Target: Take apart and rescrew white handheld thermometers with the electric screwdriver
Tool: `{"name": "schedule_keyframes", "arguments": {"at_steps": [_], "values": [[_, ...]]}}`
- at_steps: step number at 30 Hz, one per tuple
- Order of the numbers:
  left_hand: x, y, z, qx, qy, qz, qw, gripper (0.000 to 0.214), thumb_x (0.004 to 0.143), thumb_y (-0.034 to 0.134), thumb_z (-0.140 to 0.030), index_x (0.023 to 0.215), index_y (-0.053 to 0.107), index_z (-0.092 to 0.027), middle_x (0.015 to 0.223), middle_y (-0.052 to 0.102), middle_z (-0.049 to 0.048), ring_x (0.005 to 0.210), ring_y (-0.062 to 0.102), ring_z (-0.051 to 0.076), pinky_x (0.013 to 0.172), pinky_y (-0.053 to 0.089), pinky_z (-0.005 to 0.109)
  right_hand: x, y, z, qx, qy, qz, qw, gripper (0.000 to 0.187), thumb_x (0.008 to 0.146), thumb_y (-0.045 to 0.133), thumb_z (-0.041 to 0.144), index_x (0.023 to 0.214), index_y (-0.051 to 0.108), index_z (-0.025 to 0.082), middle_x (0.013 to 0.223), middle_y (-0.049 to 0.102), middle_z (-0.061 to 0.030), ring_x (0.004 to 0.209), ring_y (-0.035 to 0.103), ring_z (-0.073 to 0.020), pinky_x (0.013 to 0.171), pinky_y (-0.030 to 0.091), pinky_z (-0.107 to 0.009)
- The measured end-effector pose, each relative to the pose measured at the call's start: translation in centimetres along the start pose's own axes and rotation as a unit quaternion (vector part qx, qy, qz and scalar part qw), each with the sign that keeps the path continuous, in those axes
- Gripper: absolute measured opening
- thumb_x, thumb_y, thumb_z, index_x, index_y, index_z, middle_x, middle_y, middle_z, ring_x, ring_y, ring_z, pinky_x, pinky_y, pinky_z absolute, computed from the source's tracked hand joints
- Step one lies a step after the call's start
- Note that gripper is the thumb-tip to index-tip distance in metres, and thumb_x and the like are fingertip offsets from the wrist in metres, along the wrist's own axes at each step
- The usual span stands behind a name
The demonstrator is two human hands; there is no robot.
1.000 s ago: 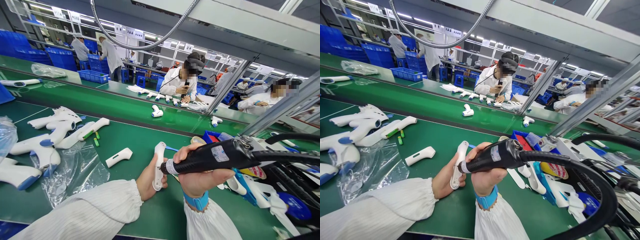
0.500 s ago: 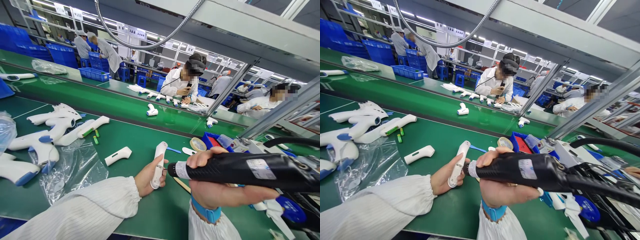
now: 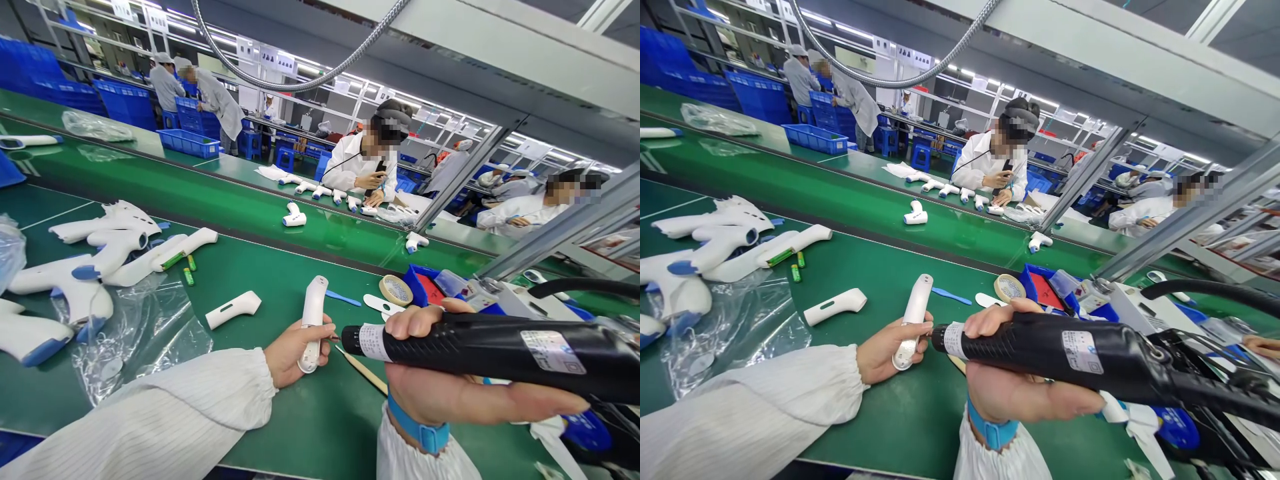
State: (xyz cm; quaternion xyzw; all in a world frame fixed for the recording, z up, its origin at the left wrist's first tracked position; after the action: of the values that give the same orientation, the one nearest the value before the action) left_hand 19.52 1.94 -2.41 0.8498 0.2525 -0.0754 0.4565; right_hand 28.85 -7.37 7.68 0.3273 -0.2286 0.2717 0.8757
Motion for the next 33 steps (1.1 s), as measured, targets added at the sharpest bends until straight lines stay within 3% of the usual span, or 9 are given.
{"name": "schedule_keyframes", "arguments": {"at_steps": [7,16,23,33], "values": [[0.1,0.0,0.0,-0.007,0.013,-0.015,1.000,0.031,0.066,0.069,-0.007,0.090,0.050,-0.013,0.060,0.055,-0.0012,0.050,0.051,0.007,0.045,0.039,0.018,-0.1,0.4,0.4,-0.004,-0.002,-0.014,1.000,0.066,0.066,0.033,0.079,0.082,0.057,0.019,0.049,0.052,0.0031,0.039,0.045,-0.0126,0.040,0.038,-0.027],[0.2,-0.1,-0.2,0.000,0.026,-0.087,0.996,0.026,0.072,0.062,-0.004,0.091,0.048,-0.014,0.060,0.059,0.0000,0.048,0.051,0.006,0.051,0.042,0.018,-2.5,2.1,1.0,0.025,0.064,0.060,0.996,0.064,0.065,0.040,0.078,0.086,0.058,0.020,0.052,0.055,0.0025,0.039,0.049,-0.0137,0.041,0.041,-0.028],[0.1,0.0,-0.3,-0.005,0.025,-0.088,0.996,0.025,0.072,0.060,-0.003,0.091,0.047,-0.013,0.057,0.057,0.0003,0.048,0.050,0.007,0.049,0.041,0.018,-3.3,2.2,-0.5,0.047,0.067,0.084,0.993,0.064,0.065,0.040,0.078,0.085,0.058,0.020,0.054,0.056,0.0018,0.041,0.050,-0.0151,0.043,0.042,-0.030],[-0.1,0.1,-0.3,-0.006,0.026,-0.089,0.996,0.028,0.070,0.064,-0.004,0.089,0.046,-0.014,0.056,0.056,-0.0006,0.047,0.050,0.008,0.049,0.040,0.020,-3.6,2.6,-0.6,0.079,0.089,0.126,0.985,0.064,0.062,0.039,0.081,0.078,0.057,0.022,0.053,0.056,0.0009,0.043,0.050,-0.0156,0.043,0.041,-0.029]]}}
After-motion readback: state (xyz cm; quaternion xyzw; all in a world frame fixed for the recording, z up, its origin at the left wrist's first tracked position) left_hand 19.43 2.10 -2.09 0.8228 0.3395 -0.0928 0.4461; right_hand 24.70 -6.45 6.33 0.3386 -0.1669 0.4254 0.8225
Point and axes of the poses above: each hand's wrist, its own x-axis towards the middle knuckle, its own y-axis out of the palm, z = x × y, the point moved 2 cm from there along x, towards the middle knuckle
